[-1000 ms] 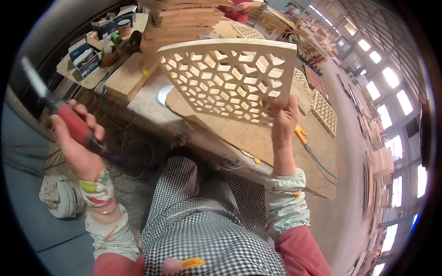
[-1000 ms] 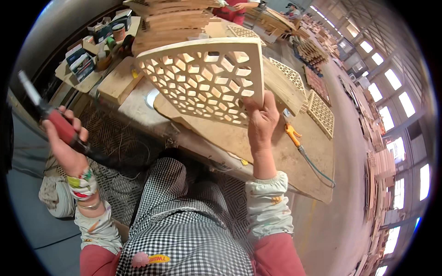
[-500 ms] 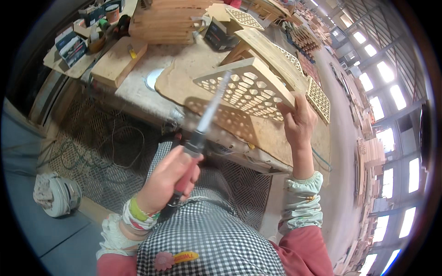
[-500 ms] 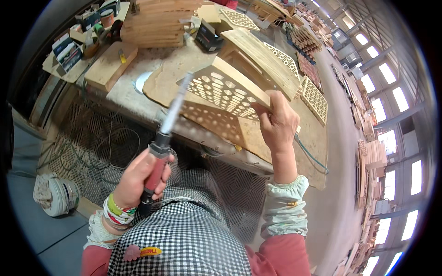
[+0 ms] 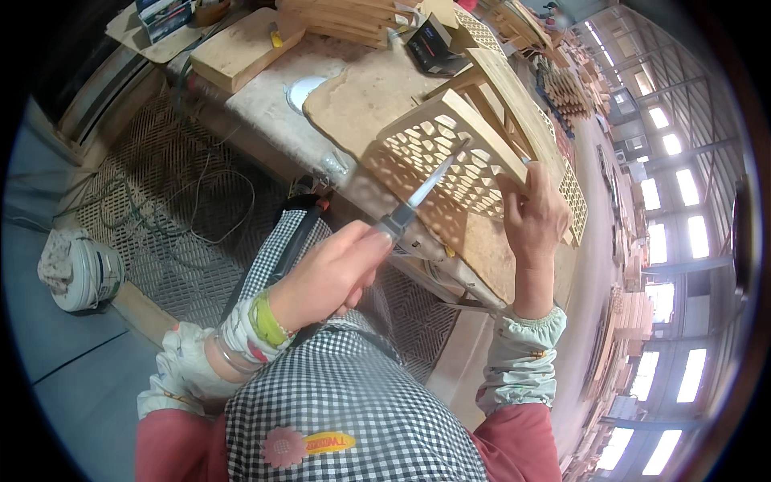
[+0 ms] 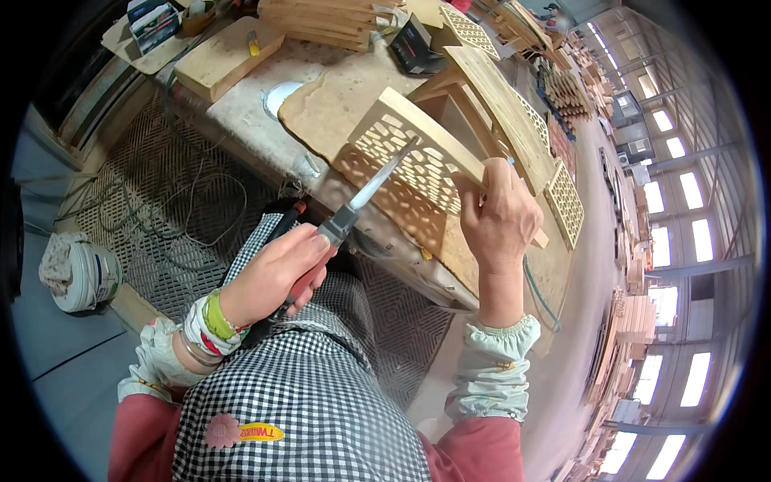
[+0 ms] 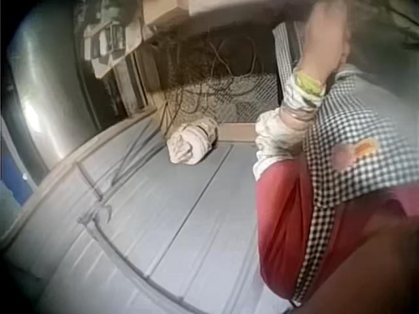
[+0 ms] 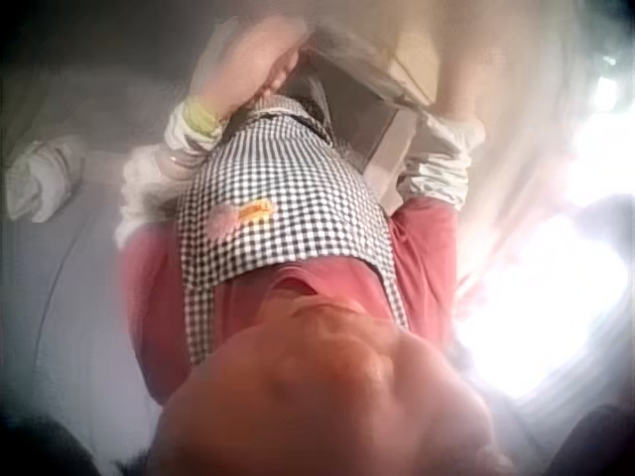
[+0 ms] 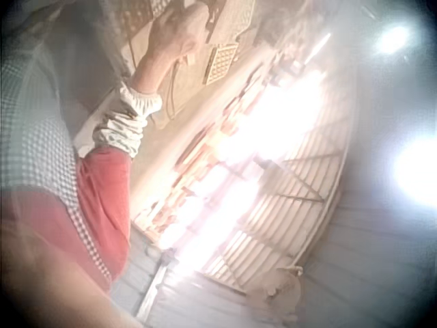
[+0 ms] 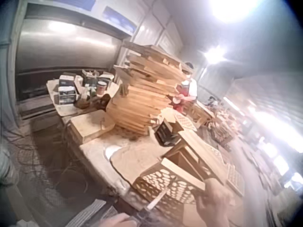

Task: The person uses a small tool to clean the interior edges of a carved wooden lattice panel.

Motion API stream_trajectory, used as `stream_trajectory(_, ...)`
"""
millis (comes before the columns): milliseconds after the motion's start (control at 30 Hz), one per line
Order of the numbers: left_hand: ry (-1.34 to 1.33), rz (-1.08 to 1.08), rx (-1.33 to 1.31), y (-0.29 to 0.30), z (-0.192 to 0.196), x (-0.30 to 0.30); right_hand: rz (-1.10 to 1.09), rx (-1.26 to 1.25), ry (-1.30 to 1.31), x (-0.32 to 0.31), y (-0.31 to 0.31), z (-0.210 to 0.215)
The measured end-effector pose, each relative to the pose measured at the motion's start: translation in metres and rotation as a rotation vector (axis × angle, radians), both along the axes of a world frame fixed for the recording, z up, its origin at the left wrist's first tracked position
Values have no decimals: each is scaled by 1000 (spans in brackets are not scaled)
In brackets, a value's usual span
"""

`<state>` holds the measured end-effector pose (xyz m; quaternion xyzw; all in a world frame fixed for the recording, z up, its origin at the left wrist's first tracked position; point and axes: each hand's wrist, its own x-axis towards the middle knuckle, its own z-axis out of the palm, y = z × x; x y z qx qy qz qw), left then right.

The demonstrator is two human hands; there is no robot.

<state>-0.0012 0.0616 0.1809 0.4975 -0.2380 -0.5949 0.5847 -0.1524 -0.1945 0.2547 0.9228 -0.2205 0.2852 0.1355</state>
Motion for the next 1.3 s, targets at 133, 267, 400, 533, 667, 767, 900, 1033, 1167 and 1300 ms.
stream_trajectory(133, 8, 2, -30, -12, 1, 2, -11, 2, 11, 0, 3, -1)
stream_trajectory(267, -1, 7, -37, -22, 2, 1, -16, -38, 18, -4, 2, -6)
stream_trajectory(400, 16, -32, -34, -26, 3, 4, -43, -32, 21, -6, 4, -8)
stream_trajectory(533, -158, 4, -33, -29, 7, 3, -48, -22, 58, -7, 6, -7)
stream_trajectory(667, -471, 142, -191, -29, 0, 1, -20, -18, 58, -3, 12, -3)
stream_trajectory(767, -672, 184, -178, -24, 0, -9, 8, -30, 54, -1, 15, -2)
stream_trajectory(900, -805, 174, -98, -27, 8, -11, 0, -40, 85, 0, 19, -5)
stream_trajectory(1033, -789, 193, -121, -32, 6, -10, -20, -26, 71, 1, 18, -6)
stream_trajectory(1167, -773, 185, -108, -26, 0, -16, -7, -45, 67, 0, 16, -4)
stream_trajectory(1300, -814, 206, -119, -30, 2, -13, -9, -48, 81, 3, 18, -2)
